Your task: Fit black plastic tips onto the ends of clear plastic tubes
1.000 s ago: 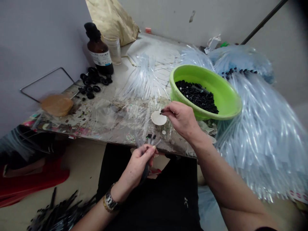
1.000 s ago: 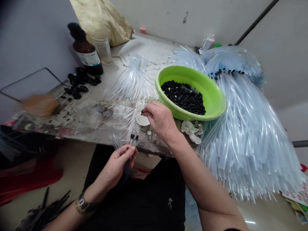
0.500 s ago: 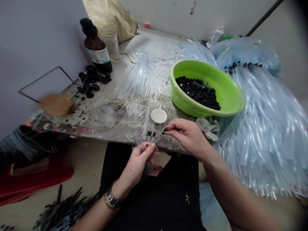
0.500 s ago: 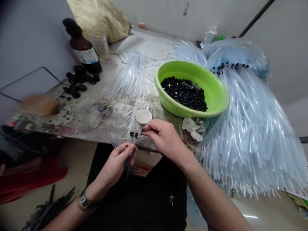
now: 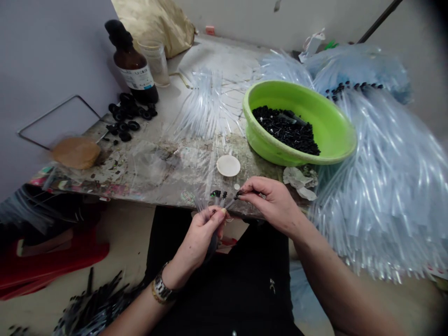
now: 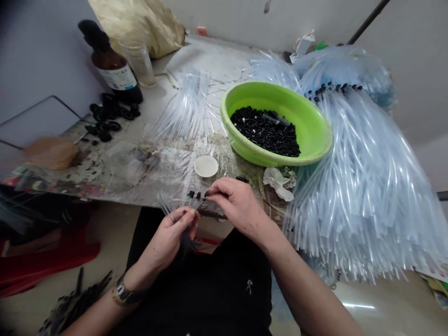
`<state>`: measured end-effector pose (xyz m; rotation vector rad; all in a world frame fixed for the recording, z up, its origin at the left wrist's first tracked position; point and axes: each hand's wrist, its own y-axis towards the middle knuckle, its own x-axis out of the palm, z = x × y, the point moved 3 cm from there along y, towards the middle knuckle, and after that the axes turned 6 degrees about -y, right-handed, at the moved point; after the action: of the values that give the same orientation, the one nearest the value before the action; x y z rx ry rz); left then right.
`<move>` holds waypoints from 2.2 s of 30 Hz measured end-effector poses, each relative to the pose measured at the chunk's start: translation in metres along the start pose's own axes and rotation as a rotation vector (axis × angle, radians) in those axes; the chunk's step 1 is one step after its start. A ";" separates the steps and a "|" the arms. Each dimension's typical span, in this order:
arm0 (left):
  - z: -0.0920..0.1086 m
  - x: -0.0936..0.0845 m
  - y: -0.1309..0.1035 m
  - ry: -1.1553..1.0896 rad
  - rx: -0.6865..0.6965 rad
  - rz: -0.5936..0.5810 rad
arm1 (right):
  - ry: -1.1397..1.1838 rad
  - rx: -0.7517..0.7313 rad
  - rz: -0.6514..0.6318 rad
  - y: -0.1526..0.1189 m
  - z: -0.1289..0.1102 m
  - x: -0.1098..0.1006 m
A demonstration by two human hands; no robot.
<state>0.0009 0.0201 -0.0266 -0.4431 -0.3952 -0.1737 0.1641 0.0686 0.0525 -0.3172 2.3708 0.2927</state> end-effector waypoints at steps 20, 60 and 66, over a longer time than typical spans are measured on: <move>0.000 0.001 -0.001 0.029 0.003 -0.002 | -0.110 -0.082 -0.090 -0.009 0.001 -0.001; -0.006 0.006 -0.002 0.049 -0.054 -0.062 | 0.255 0.270 -0.036 -0.036 0.017 0.013; -0.004 0.009 -0.003 -0.002 -0.088 -0.043 | 0.279 0.270 -0.017 -0.040 0.020 0.014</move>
<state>0.0097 0.0147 -0.0247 -0.5218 -0.4002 -0.2330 0.1795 0.0346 0.0238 -0.2624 2.6396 -0.0873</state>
